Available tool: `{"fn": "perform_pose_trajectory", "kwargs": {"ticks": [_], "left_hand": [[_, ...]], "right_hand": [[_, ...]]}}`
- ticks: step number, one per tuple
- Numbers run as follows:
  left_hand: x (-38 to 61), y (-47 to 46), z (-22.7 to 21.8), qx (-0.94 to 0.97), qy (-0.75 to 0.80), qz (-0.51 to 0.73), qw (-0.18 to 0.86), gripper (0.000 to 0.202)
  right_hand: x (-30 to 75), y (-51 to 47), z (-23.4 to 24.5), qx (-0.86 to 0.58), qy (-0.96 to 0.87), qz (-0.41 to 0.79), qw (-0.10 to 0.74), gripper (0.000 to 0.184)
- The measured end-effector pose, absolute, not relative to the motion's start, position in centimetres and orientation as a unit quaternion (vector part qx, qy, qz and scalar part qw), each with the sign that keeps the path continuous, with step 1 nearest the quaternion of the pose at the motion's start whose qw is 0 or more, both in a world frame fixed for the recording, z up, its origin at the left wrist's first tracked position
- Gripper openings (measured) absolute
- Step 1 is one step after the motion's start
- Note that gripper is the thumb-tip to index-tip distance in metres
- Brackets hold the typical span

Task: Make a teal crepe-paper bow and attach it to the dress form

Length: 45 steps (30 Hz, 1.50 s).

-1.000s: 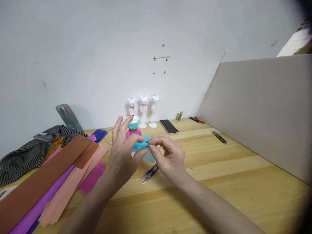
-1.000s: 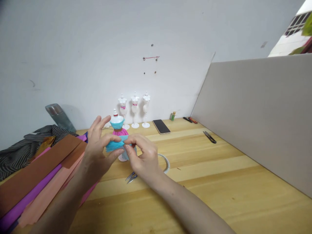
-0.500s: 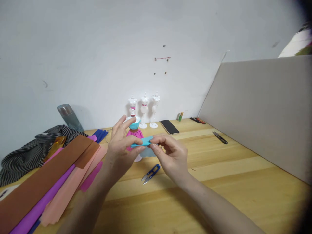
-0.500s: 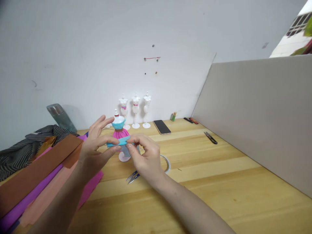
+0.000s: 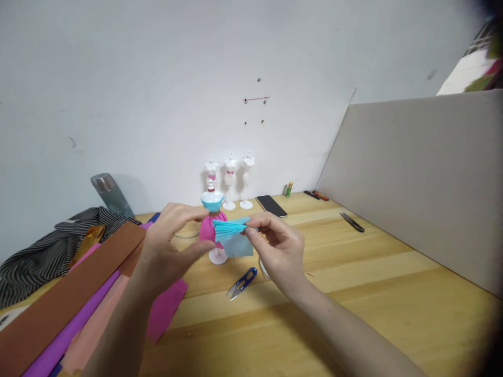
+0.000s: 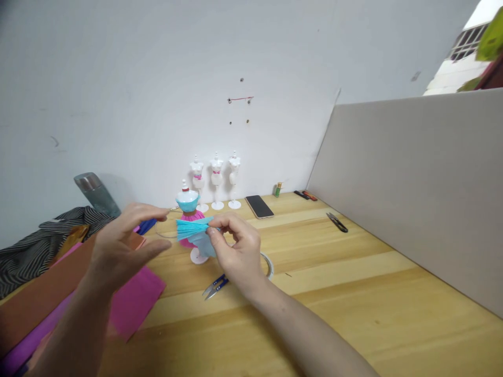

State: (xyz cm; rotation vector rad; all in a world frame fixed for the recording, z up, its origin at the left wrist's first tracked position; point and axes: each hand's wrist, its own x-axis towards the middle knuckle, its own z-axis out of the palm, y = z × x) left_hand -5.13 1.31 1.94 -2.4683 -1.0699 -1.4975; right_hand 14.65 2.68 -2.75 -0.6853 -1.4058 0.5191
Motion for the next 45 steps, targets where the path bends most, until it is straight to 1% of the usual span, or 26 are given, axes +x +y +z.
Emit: {"fn": "perform_pose_trajectory", "kwargs": {"ticks": [3,4,6,7,8,10,11,13,15,17,18,19,20,23,27,29,33,37,41,45], "left_hand": [[-3.8,0.5,2.0,-0.808,-0.358,-0.456,0.103,0.045],[-3.4,0.4,1.9,-0.798,-0.372,-0.46,0.116,0.046],[-3.2,0.6,1.7,-0.764,-0.416,-0.483,0.1,0.04],[-3.2,0.7,1.6,-0.745,-0.44,-0.498,0.063,0.034],[-3.3,0.9,1.5,-0.728,-0.459,-0.509,0.005,0.028],[-3.5,1.1,1.3,-0.698,-0.472,-0.516,-0.154,0.021],[-3.5,1.1,1.2,-0.683,-0.468,-0.51,-0.234,0.022],[-3.3,1.0,1.1,-0.657,-0.451,-0.494,-0.348,0.028],[-3.0,0.8,1.0,-0.647,-0.448,-0.484,-0.383,0.044],[-2.8,0.7,1.0,-0.656,-0.459,-0.478,-0.361,0.069],[-2.8,0.6,1.0,-0.666,-0.464,-0.476,-0.339,0.078],[-2.8,0.6,1.0,-0.677,-0.467,-0.472,-0.317,0.083],[-2.8,0.6,1.0,-0.689,-0.466,-0.468,-0.3,0.084],[-2.6,0.5,0.9,-0.708,-0.456,-0.455,-0.289,0.07],[-1.8,0.5,0.6,-0.67,-0.448,-0.484,-0.339,0.044],[-1.4,0.5,0.4,-0.646,-0.435,-0.513,-0.361,0.036],[-0.7,0.5,0.1,-0.622,-0.414,-0.545,-0.381,0.032],[0.0,0.5,0.0,-0.575,-0.419,-0.562,-0.422,0.028],[0.4,0.6,-0.6,-0.558,-0.412,-0.599,-0.4,0.024],[0.4,0.6,-1.2,-0.577,-0.407,-0.601,-0.373,0.021]], "right_hand": [[14.6,2.6,-2.7,-0.31,-0.623,0.23,0.68,0.008],[14.5,2.5,-2.6,-0.311,-0.62,0.232,0.682,0.007],[14.5,2.5,-2.5,-0.314,-0.606,0.247,0.688,0.005],[14.5,2.6,-2.4,-0.314,-0.594,0.265,0.691,0.004],[14.5,2.6,-2.3,-0.313,-0.58,0.288,0.695,0.003],[14.5,2.8,-2.1,-0.31,-0.55,0.337,0.698,0.003],[14.5,2.9,-2.0,-0.309,-0.539,0.355,0.699,0.004],[14.5,2.9,-2.0,-0.306,-0.529,0.366,0.702,0.005],[14.5,2.9,-2.0,-0.307,-0.538,0.348,0.704,0.003],[14.5,2.7,-2.1,-0.307,-0.556,0.311,0.707,0.002],[14.4,2.6,-2.2,-0.306,-0.566,0.292,0.707,0.001],[14.4,2.5,-2.3,-0.306,-0.576,0.276,0.706,0.002],[14.4,2.4,-2.4,-0.304,-0.584,0.263,0.705,0.003],[14.3,2.4,-2.7,-0.3,-0.599,0.253,0.698,0.004],[14.2,2.5,-2.9,-0.302,-0.602,0.255,0.694,0.004],[14.2,2.6,-2.9,-0.302,-0.603,0.254,0.694,0.005],[14.2,2.6,-3.1,-0.294,-0.604,0.256,0.695,0.006],[14.3,2.6,-3.2,-0.289,-0.611,0.243,0.696,0.007],[14.3,2.6,-3.2,-0.29,-0.618,0.227,0.694,0.009],[14.3,2.5,-3.2,-0.287,-0.613,0.227,0.701,0.01]]}}
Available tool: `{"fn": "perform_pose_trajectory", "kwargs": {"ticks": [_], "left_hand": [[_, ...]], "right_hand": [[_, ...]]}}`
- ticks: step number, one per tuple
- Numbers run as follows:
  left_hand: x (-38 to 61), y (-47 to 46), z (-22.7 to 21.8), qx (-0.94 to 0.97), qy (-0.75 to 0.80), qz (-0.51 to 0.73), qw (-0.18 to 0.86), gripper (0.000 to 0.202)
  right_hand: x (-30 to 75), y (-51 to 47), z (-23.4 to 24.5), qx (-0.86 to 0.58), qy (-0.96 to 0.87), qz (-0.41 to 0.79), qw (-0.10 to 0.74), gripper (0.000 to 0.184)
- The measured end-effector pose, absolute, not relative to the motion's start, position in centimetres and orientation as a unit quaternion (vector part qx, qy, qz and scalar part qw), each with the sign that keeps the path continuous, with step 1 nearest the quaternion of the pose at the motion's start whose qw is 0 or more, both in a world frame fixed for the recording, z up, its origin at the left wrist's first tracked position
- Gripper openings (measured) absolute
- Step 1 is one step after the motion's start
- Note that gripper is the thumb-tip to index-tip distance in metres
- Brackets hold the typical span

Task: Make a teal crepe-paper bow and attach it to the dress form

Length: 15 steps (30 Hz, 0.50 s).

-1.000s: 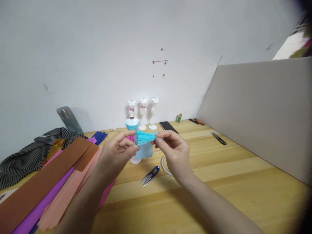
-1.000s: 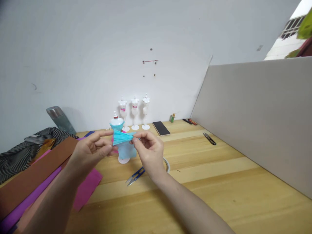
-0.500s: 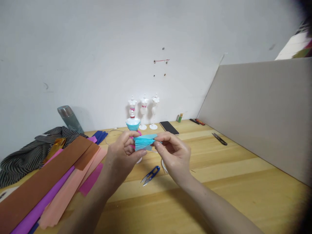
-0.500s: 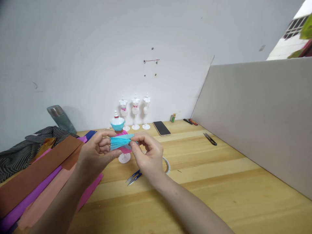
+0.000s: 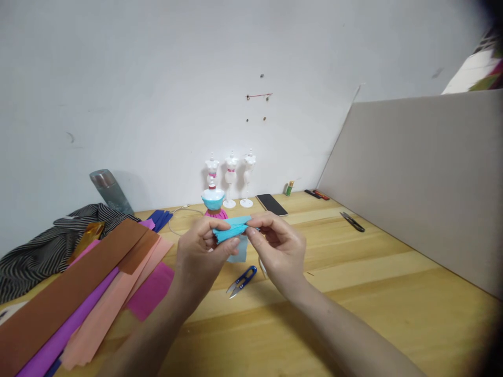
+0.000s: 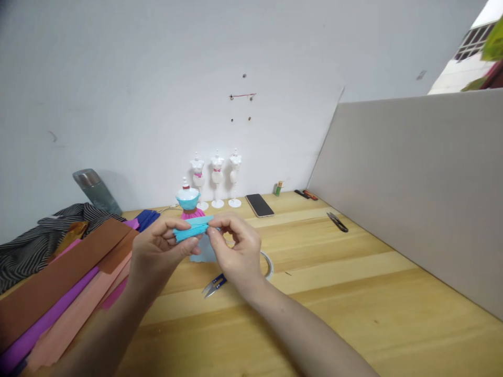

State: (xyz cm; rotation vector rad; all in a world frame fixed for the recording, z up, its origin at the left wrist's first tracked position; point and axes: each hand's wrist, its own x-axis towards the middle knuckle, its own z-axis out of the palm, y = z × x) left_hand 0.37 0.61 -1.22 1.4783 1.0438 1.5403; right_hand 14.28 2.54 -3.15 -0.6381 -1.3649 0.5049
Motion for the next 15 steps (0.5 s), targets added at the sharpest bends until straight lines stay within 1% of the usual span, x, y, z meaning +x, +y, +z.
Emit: {"fn": "perform_pose_trajectory", "kwargs": {"ticks": [7,10,15], "left_hand": [[0.53,0.69,-1.06,0.583,0.403,0.615,0.346,0.014],[0.52,0.74,-1.1,0.582,0.405,0.616,0.343,0.015],[0.27,0.69,-1.6,0.62,0.435,0.599,0.26,0.018]], "right_hand": [[14.29,2.55,-3.31,-0.295,-0.617,0.22,0.695,0.008],[14.28,2.55,-3.33,-0.295,-0.617,0.221,0.695,0.007],[14.24,2.53,-3.15,-0.296,-0.61,0.227,0.699,0.007]]}}
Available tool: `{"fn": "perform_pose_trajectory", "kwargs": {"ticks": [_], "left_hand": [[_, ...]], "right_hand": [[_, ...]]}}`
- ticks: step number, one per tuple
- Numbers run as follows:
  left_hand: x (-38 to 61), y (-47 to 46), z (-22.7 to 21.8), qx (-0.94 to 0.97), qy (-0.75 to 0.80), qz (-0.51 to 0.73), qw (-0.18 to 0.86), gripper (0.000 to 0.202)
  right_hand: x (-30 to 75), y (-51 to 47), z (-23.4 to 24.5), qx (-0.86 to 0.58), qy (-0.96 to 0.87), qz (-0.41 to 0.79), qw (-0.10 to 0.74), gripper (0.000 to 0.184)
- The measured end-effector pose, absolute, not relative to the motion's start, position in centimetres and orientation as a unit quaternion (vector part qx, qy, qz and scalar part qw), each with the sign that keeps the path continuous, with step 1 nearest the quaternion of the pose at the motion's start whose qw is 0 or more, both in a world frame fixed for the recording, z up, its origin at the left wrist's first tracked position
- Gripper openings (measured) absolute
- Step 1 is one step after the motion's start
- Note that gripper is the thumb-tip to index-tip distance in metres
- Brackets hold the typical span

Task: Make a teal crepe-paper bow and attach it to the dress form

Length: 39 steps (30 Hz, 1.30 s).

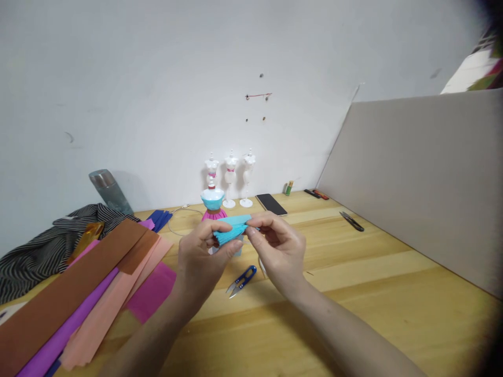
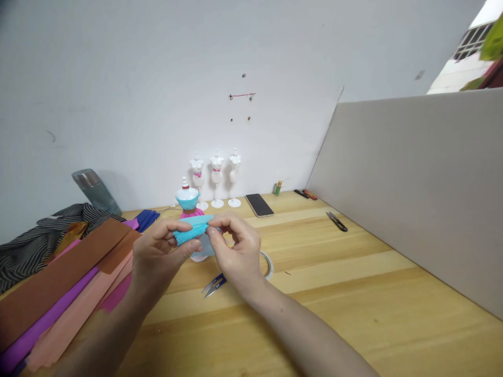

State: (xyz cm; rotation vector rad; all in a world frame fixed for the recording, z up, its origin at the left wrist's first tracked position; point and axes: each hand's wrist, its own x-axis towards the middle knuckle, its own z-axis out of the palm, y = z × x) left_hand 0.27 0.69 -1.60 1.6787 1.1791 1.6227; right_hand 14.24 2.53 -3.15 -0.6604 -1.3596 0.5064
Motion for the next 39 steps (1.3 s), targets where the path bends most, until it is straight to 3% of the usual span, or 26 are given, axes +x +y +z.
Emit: {"fn": "perform_pose_trajectory", "kwargs": {"ticks": [7,12,21,30,39], "left_hand": [[0.2,0.7,-2.1,0.631,0.448,0.592,0.224,0.006],[-0.2,0.8,-1.2,0.608,0.429,0.598,0.298,0.006],[-1.3,0.9,0.2,0.617,0.408,0.58,0.341,0.008],[-2.0,1.2,0.6,0.611,0.374,0.513,0.472,0.01],[-2.5,1.2,1.0,0.598,0.353,0.466,0.548,0.013]], "right_hand": [[14.2,2.4,-3.3,-0.308,-0.614,0.23,0.689,0.006],[14.3,2.3,-3.0,-0.278,-0.619,0.271,0.683,0.005],[14.7,2.1,-3.0,-0.205,-0.68,0.313,0.63,0.026],[14.8,2.4,-2.8,-0.217,-0.696,0.29,0.62,0.005],[15.0,2.4,-1.9,-0.182,-0.665,0.444,0.572,0.015]]}}
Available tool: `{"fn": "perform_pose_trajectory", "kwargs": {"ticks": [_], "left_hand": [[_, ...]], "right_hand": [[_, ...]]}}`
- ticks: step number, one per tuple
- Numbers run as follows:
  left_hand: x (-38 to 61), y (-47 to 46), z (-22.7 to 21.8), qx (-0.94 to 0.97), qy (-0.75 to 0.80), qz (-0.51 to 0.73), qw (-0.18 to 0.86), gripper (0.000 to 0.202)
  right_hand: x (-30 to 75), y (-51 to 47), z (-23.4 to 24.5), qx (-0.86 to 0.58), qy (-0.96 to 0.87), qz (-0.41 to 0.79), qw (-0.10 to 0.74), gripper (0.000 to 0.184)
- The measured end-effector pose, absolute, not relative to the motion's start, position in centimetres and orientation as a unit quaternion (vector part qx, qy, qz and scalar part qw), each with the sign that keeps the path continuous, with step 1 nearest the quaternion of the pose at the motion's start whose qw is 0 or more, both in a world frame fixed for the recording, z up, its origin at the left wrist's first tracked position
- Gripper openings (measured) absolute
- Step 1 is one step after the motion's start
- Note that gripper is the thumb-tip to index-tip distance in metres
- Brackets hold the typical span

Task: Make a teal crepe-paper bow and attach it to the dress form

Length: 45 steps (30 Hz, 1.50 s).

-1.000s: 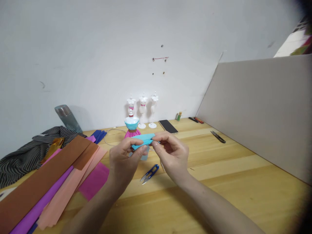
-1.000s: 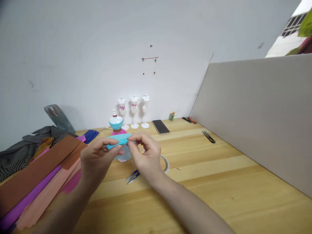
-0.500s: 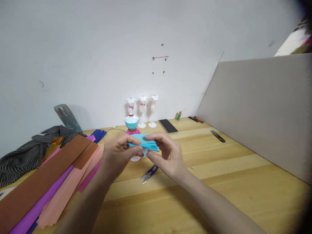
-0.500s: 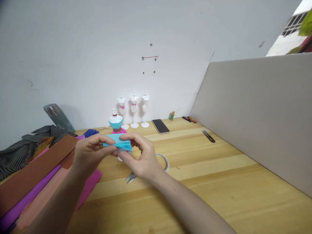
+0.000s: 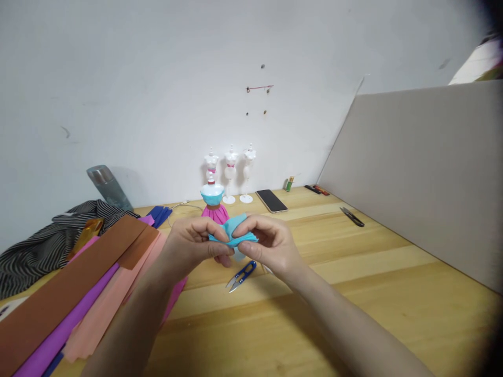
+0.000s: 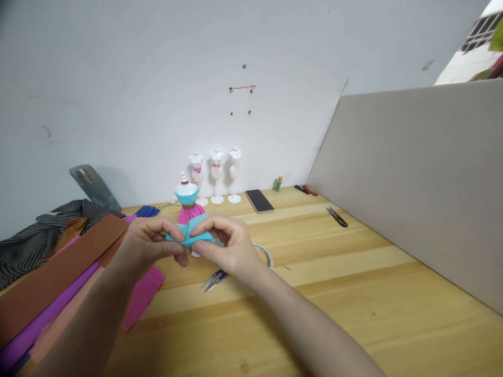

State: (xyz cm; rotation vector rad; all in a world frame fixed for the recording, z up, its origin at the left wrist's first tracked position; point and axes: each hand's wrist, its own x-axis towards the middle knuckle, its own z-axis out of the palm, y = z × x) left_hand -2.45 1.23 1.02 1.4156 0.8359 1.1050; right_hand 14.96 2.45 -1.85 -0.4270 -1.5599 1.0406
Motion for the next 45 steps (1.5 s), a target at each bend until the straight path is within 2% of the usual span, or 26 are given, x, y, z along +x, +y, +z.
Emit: {"fn": "perform_pose_trajectory", "kwargs": {"ticks": [4,12,17,20,26,35,45], "left_hand": [[-2.6,1.0,1.0,0.605,0.36,0.441,0.556,0.013],[-2.7,1.2,1.0,0.601,0.356,0.431,0.571,0.018],[-2.6,1.4,0.9,0.592,0.345,0.452,0.572,0.013],[-2.3,1.4,0.7,0.586,0.355,0.487,0.541,0.013],[-1.6,1.3,0.2,0.589,0.35,0.541,0.488,0.022],[-0.7,0.8,0.3,0.552,0.371,0.577,0.474,0.033],[-0.3,0.9,-0.6,0.557,0.374,0.606,0.427,0.025]], "right_hand": [[15.3,2.6,-1.9,-0.176,-0.675,0.478,0.534,0.019],[15.4,3.1,-2.0,-0.166,-0.658,0.515,0.524,0.023],[15.6,3.3,-2.2,-0.16,-0.628,0.546,0.531,0.016],[15.6,3.1,-2.0,-0.184,-0.632,0.497,0.565,0.009],[15.3,2.6,-1.7,-0.272,-0.649,0.312,0.639,0.003],[14.9,2.4,-1.8,-0.272,-0.614,0.321,0.668,0.003],[14.9,2.6,-2.6,-0.277,-0.631,0.249,0.68,0.006]]}}
